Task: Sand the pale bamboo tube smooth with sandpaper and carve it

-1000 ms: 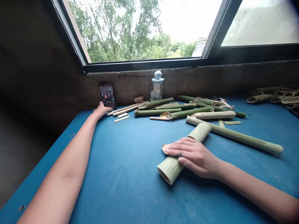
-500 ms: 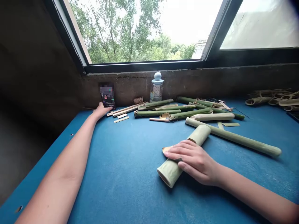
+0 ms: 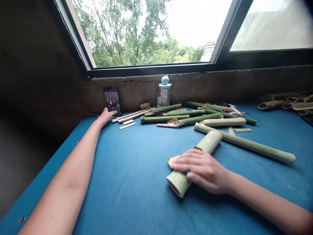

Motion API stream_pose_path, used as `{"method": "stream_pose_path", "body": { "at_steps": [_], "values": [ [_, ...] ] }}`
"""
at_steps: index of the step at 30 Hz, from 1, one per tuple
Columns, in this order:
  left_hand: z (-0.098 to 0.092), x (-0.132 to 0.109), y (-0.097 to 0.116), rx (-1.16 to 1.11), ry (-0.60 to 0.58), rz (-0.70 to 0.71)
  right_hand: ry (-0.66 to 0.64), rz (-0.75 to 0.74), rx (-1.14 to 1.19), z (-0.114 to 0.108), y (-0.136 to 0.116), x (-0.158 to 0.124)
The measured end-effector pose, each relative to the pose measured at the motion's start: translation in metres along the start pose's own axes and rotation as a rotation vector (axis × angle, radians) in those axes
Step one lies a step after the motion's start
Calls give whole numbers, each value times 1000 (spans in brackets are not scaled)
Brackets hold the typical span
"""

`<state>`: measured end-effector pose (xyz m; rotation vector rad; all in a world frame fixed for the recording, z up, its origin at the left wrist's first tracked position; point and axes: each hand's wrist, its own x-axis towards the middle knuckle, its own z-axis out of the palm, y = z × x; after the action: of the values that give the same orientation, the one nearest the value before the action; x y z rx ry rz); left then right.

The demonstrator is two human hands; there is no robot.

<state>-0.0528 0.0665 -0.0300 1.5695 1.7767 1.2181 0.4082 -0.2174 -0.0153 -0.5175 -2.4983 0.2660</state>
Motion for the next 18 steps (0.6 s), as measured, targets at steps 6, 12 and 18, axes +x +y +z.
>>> {"method": "stream_pose_path", "body": {
  "at_steps": [6,12,18],
  "values": [
    [-5,0,3,-209,31,-15,29,107,-76,0,0,0],
    [-8,0,1,-286,92,-77,-14,24,-60,-4,10,-4],
    [-3,-2,3,-184,-34,4,0,88,-40,-5,2,0]
  ]
}}
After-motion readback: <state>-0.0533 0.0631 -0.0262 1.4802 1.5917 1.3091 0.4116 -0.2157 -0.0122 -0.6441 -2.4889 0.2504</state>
